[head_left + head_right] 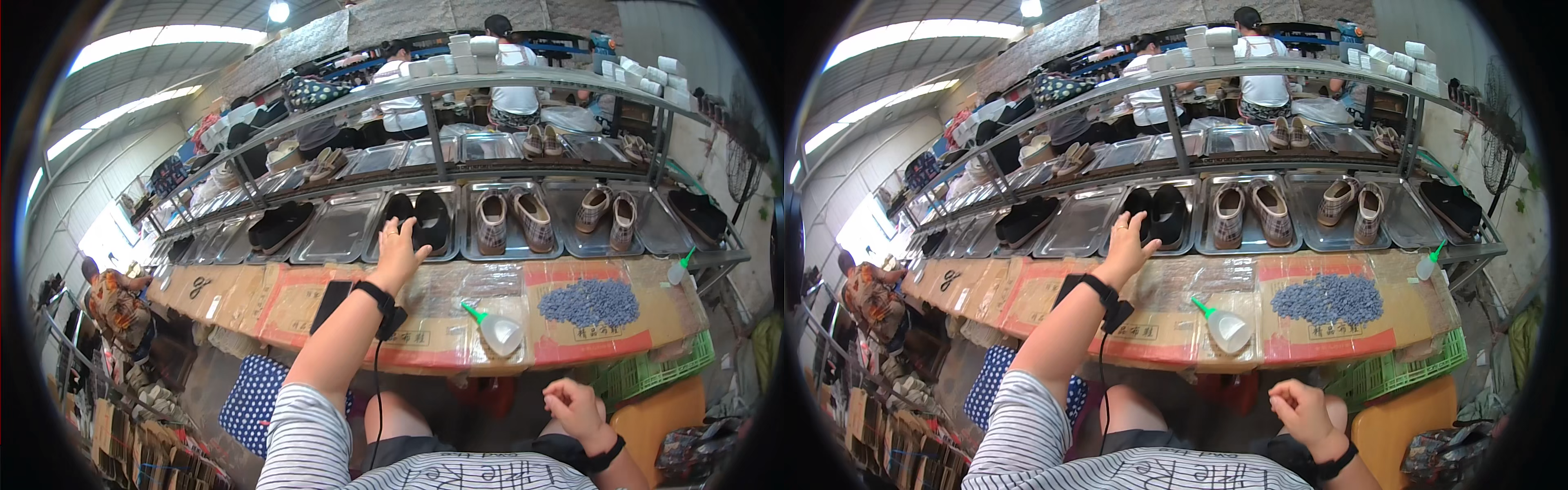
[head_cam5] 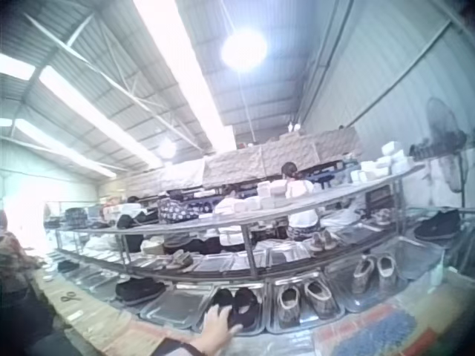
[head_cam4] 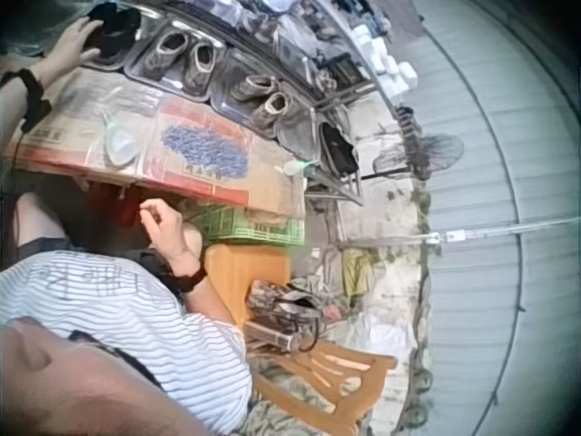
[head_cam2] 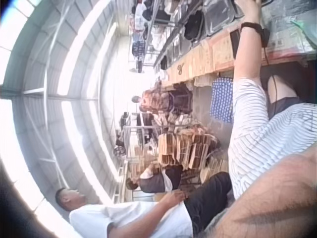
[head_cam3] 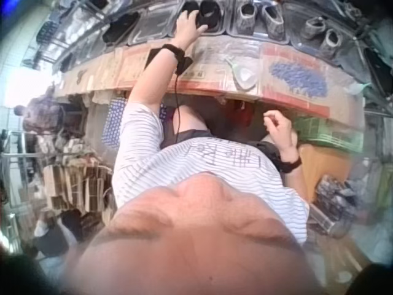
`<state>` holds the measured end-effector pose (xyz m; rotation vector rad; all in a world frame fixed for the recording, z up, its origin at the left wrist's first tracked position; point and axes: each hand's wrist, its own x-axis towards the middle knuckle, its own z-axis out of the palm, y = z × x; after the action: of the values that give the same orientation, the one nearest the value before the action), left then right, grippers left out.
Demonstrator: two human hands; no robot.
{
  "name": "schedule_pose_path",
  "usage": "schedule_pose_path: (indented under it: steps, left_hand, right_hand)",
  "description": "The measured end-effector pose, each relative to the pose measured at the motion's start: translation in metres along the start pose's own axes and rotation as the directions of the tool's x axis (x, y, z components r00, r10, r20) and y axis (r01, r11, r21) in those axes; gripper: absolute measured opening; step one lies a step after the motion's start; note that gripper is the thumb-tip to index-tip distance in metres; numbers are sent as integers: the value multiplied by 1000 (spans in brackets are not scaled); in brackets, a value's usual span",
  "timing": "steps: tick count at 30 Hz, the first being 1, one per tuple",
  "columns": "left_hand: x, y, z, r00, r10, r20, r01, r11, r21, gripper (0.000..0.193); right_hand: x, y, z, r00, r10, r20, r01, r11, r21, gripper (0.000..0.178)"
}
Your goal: Applying adhesive and placing small blue components onto shoe soles at a production line station.
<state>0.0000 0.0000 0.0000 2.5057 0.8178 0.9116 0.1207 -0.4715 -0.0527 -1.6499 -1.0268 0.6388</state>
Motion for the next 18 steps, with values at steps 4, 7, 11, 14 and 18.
schedule_pose_path:
  steps: [4, 7, 11, 14, 18]
  left_hand:
    - [60, 4, 1, 979, -125, 160, 9, 814, 580, 72]
    - [87, -15, -8, 935, -85, 345, -115, 846, 521, 61]
    - [82, 3, -42, 998, 30, 47, -37, 984, 176, 54]
    - [54, 53, -84, 997, 65, -27, -56, 962, 269, 56]
    - [-35, 74, -117, 907, 421, 23, -396, 830, 393, 56]
  right_hand:
    - [-8, -6, -15, 995, -79, -58, 64, 972, -225, 10]
    - [-10, 8, -21, 995, -58, -82, 37, 970, -241, 9]
    - [-2, 12, -18, 990, -139, -34, 124, 953, -278, 8]
    - [13, 4, -19, 983, -181, -1, 172, 936, -307, 8]
    - [49, -21, -11, 936, -347, -67, 304, 888, -346, 7]
